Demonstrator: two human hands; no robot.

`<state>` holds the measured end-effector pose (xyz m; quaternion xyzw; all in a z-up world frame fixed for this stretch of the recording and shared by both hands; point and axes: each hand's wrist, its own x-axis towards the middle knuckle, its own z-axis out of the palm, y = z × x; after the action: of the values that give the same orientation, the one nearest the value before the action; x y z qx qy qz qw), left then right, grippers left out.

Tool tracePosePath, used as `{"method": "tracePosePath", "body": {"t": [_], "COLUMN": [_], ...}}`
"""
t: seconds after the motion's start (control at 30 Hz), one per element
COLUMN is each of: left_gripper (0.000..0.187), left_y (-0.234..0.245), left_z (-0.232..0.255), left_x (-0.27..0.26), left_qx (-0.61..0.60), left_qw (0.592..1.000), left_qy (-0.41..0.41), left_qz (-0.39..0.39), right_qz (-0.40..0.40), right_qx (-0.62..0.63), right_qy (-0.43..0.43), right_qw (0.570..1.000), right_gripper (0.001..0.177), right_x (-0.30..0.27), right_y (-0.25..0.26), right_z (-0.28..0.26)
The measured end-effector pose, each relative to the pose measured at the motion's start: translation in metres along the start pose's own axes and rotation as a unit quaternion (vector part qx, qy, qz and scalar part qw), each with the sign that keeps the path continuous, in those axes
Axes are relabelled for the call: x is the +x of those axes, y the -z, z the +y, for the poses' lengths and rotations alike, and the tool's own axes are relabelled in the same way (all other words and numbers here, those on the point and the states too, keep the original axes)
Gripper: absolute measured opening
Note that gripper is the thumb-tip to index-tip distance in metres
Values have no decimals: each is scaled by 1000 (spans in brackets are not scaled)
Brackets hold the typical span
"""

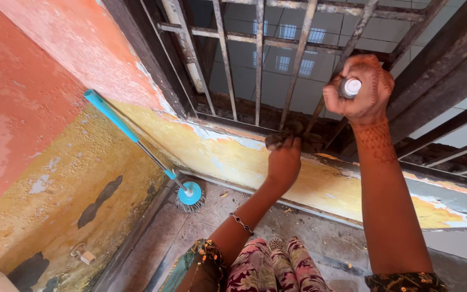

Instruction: The person cleans a metal window grille by spraying a liquid from a small bottle and wiping the bars with a cloth. The person systematically moves along the grille, treating vertical and horizontal bars.

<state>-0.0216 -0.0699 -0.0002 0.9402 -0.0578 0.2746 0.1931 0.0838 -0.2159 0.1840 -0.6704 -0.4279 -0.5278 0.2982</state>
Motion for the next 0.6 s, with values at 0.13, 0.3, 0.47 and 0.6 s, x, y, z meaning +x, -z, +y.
{"method": "tracePosePath", "body": {"t": [0.13,0.3,0.47,0.6], "left_gripper": [46,56,56,38], "left_y": [21,6,-84,-128], "left_z": [16,33,39,30], "left_x": [2,15,18,43], "left_qx": [-166,-143,15,-14], "left_qw": [986,984,990,964], "left_qy": [-13,-103,-37,15], "left_qz": [14,-3,-132,-266], "right_qz": [6,6,16,29], "right_qx": [-19,-22,-43,-54], "right_qy": [12,21,43,54], "right_qw": [1000,1000,998,997], "right_gripper": [33,32,28,27], "right_x": [8,14,13,13], "right_y": [1,2,-1,-5], "right_z": [-7,-15,-11,-9]}}
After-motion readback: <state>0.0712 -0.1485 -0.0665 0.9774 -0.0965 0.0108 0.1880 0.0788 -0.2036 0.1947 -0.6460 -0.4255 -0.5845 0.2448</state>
